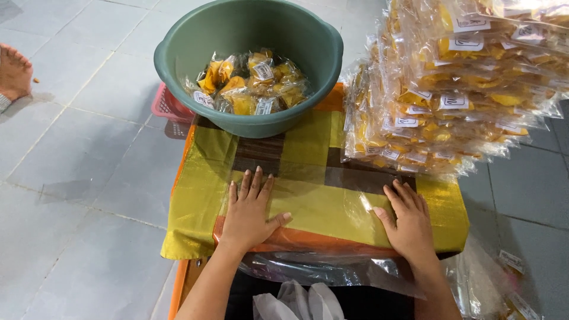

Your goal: Manually packaging small individually wrapped food items into larger plastic bags and stacking them.

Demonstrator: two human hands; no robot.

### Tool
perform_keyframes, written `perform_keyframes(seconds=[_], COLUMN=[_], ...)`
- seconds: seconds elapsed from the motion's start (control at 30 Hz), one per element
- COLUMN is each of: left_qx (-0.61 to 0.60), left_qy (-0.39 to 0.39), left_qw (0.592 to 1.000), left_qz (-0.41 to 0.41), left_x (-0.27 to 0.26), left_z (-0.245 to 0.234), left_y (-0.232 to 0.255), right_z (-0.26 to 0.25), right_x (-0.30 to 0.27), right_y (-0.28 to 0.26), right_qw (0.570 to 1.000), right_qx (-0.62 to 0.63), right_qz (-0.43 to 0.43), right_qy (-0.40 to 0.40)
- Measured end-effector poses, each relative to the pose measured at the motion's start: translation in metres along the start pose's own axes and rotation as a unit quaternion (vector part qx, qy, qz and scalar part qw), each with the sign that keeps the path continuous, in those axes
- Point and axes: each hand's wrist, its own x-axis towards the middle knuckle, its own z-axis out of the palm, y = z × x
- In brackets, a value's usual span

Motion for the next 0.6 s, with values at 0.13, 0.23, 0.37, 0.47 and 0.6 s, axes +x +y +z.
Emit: perform_keyframes(seconds=[0.13,0.23,0.37,0.47,0.6], left_qx=[0.009,0.012,0.008,0.005,0.008], left_qy=[0.003,0.004,0.006,0.006,0.002], left_qw=[1.000,1.000,1.000,1.000,1.000], left_qz=[-0.001,-0.002,-0.001,-0.001,-0.001], left_x=[0.0004,0.0005,0.0001,0.0003,0.0004], left_z=[0.0020,0.0034,0.0027,0.0041,0.0031], left_y=[-0.0007,-0.0010,-0.0007,-0.0014,-0.0011], right_z=[0.0040,0.0036,0.0011,0.0021,0.0023], right_x=[0.0007,-0.0004,-0.0008,-0.0012,-0.0011], right_y=[0.0044,0.0039,0.0009,0.0018,0.0026], right_qw=[1.000,1.000,1.000,1.000,1.000], right_qx=[-0.008,0.001,0.002,0.001,0.009], right_qz=[-0.006,-0.008,-0.004,-0.003,-0.002], right_qy=[-0.001,0.008,0.011,0.010,0.007])
